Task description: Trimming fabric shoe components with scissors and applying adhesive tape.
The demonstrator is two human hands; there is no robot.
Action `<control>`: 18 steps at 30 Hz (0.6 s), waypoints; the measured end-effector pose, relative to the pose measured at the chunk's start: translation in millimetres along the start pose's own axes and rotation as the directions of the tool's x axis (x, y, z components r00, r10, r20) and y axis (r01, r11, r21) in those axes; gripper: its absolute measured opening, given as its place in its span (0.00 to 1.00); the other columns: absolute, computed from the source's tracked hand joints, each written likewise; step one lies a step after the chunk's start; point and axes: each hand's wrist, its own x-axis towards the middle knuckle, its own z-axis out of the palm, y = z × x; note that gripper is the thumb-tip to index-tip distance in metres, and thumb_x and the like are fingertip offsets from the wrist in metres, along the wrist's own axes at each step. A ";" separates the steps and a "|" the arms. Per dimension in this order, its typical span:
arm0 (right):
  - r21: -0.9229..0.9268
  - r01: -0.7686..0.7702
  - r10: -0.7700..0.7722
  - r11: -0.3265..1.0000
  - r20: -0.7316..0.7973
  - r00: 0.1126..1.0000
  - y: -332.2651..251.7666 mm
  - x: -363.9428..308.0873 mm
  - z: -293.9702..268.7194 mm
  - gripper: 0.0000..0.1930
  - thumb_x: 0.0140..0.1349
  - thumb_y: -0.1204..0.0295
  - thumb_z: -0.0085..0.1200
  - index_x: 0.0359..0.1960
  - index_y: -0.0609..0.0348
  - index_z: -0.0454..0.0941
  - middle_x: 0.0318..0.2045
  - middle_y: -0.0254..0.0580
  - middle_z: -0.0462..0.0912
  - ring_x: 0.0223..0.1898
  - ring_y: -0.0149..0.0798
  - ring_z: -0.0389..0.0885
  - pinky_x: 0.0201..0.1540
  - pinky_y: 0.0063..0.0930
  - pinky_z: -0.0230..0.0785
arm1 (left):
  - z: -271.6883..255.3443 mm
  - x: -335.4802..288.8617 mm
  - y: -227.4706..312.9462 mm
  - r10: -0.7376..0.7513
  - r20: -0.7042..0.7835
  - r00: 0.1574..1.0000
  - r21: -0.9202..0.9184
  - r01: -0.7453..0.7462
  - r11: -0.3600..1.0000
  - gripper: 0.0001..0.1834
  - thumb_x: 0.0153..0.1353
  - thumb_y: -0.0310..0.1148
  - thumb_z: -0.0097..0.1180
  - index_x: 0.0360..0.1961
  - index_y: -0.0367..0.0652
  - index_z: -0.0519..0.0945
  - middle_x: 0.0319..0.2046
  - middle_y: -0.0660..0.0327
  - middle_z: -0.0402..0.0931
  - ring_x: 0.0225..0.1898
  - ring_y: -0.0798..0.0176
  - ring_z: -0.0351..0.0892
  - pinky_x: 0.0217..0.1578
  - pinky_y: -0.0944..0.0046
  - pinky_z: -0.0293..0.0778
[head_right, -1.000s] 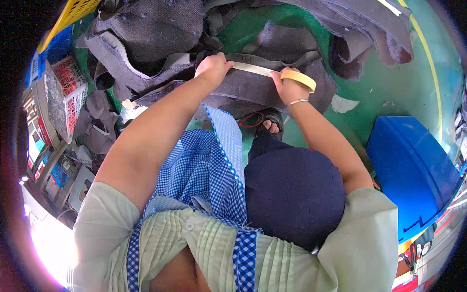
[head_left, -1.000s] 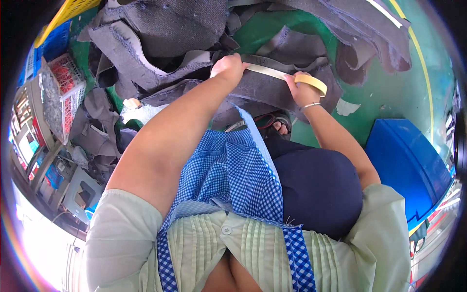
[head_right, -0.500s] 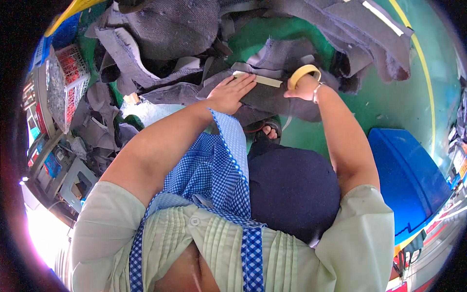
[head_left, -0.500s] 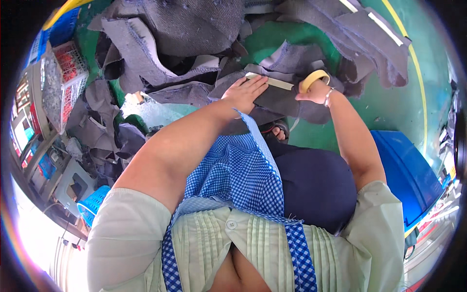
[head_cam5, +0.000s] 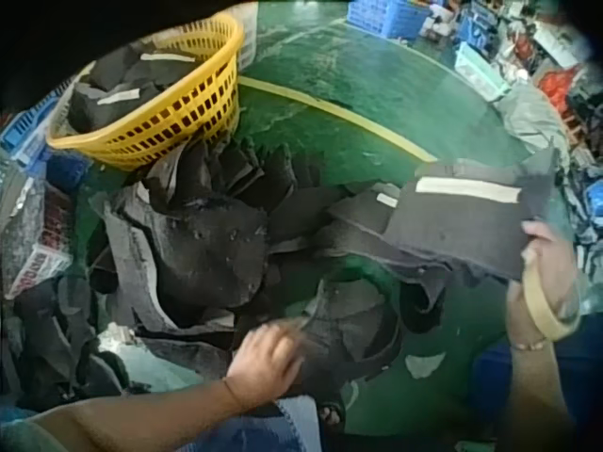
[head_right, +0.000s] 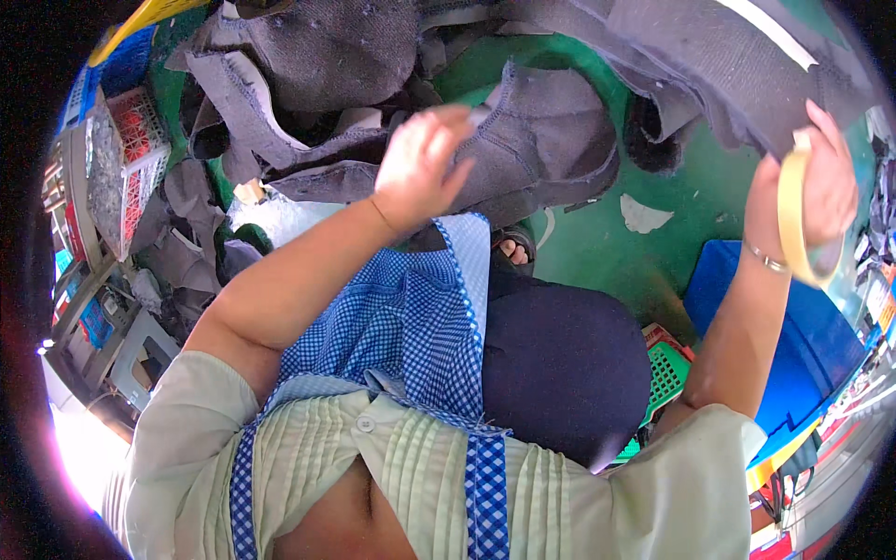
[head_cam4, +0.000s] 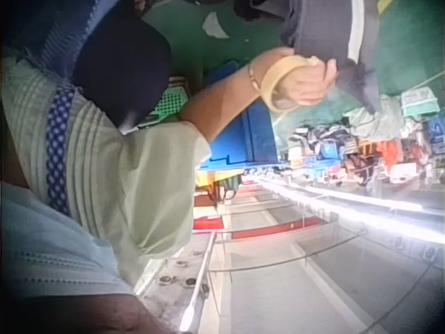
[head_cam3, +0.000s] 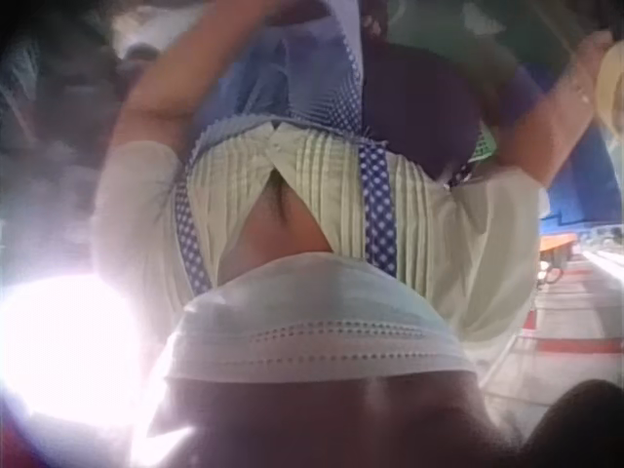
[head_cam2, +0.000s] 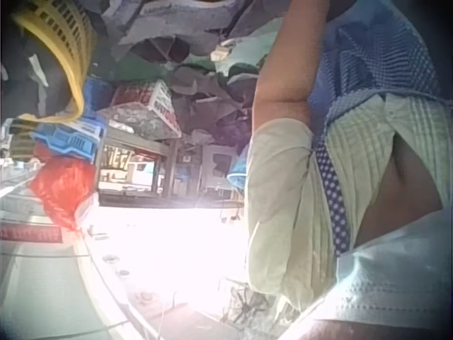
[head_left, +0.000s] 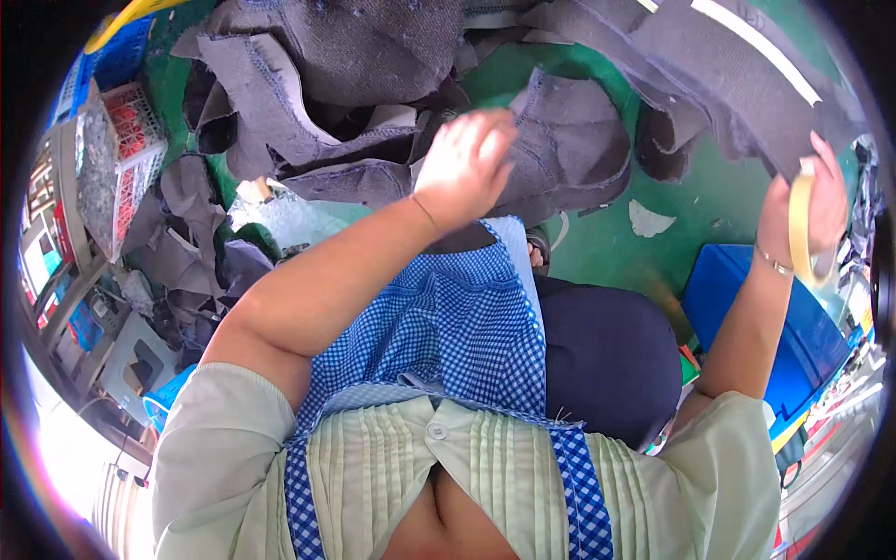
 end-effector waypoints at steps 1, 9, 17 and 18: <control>-0.110 -0.028 0.047 0.994 0.170 0.984 6.2 -14.0 13.6 0.14 0.39 0.72 0.64 0.31 0.54 0.75 0.41 0.35 0.81 0.41 0.39 0.79 0.44 0.35 0.69 | 17.5 -20.1 -6.1 0.002 0.122 0.993 0.019 -0.004 1.000 0.26 0.47 0.32 0.60 0.50 0.42 0.70 0.54 0.51 0.68 0.55 0.47 0.68 0.53 0.51 0.66; 0.884 -0.338 -0.252 0.324 0.425 0.869 -186.4 -59.7 43.3 0.25 0.36 0.57 0.73 0.29 0.59 0.73 0.40 0.45 0.73 0.38 0.46 0.73 0.41 0.34 0.70 | 31.8 -57.8 -9.4 -0.575 0.305 0.759 -0.277 0.649 0.709 0.14 0.57 0.31 0.56 0.44 0.39 0.75 0.42 0.52 0.76 0.49 0.59 0.75 0.50 0.57 0.71; 0.993 -0.110 -0.385 -0.048 0.083 0.919 -246.2 -23.7 62.9 0.66 0.26 0.49 0.75 0.71 0.45 0.47 0.34 0.44 0.71 0.36 0.40 0.72 0.41 0.34 0.69 | -13.4 -5.6 -13.0 -0.288 0.848 0.445 -0.483 0.872 -0.075 0.30 0.57 0.61 0.54 0.38 0.41 0.79 0.32 0.64 0.77 0.34 0.71 0.73 0.35 0.73 0.65; 0.829 -0.539 -0.459 -0.151 0.424 0.780 -246.8 -22.9 49.5 0.65 0.26 0.50 0.76 0.70 0.45 0.49 0.34 0.43 0.71 0.35 0.41 0.73 0.40 0.36 0.69 | -5.2 -8.6 -7.8 -0.316 0.811 0.493 -0.549 0.828 -0.117 0.26 0.59 0.57 0.55 0.36 0.41 0.79 0.29 0.65 0.76 0.32 0.72 0.71 0.33 0.74 0.64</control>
